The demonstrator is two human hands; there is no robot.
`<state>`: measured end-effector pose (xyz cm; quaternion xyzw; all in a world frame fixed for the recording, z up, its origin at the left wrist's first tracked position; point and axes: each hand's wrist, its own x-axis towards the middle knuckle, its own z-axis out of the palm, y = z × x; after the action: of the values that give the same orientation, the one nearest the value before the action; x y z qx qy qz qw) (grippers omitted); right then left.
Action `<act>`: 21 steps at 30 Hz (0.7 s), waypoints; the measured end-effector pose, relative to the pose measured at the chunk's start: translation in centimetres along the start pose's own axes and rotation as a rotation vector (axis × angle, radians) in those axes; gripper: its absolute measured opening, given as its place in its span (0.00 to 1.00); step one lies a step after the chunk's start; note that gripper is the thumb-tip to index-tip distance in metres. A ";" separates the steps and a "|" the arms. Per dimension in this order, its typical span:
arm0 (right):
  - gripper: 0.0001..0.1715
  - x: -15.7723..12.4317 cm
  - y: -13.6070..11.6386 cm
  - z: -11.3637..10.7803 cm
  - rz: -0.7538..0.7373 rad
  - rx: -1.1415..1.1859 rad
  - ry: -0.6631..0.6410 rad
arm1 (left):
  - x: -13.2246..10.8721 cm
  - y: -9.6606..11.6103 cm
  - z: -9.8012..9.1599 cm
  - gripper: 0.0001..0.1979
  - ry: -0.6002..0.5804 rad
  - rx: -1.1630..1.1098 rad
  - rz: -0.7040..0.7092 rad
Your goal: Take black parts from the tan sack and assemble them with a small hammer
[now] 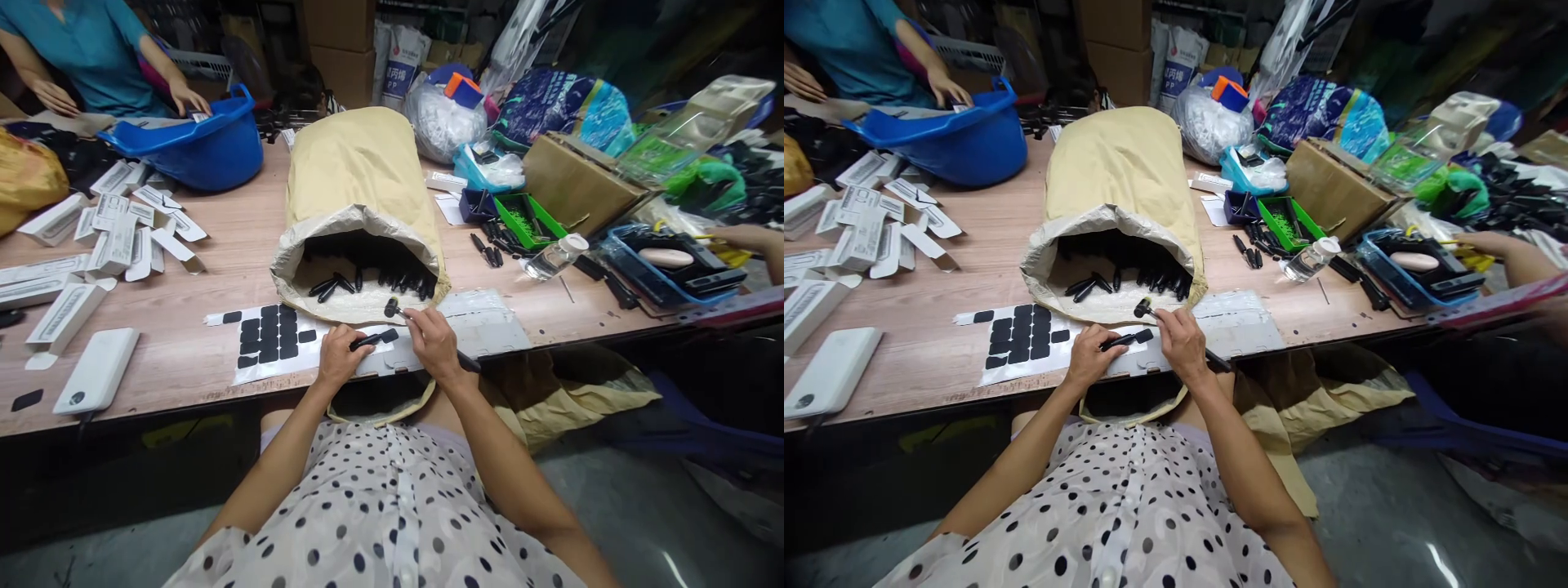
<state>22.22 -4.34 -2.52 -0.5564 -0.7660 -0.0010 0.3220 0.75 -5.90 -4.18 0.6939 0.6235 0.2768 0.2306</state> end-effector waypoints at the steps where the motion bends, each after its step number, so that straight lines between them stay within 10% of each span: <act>1: 0.19 -0.2 -0.9 -0.3 -0.024 0.058 -0.019 | 0.0 0.0 0.0 0.06 0.000 -0.004 -0.001; 21: 0.20 -2.0 -4.1 -1.5 -0.003 0.298 -0.070 | 0.1 0.1 0.4 0.04 0.019 -0.013 -0.023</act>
<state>19.82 -8.15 -0.84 -0.5008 -0.7693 0.1316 0.3743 1.12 -5.80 -4.38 0.6825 0.6318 0.2847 0.2322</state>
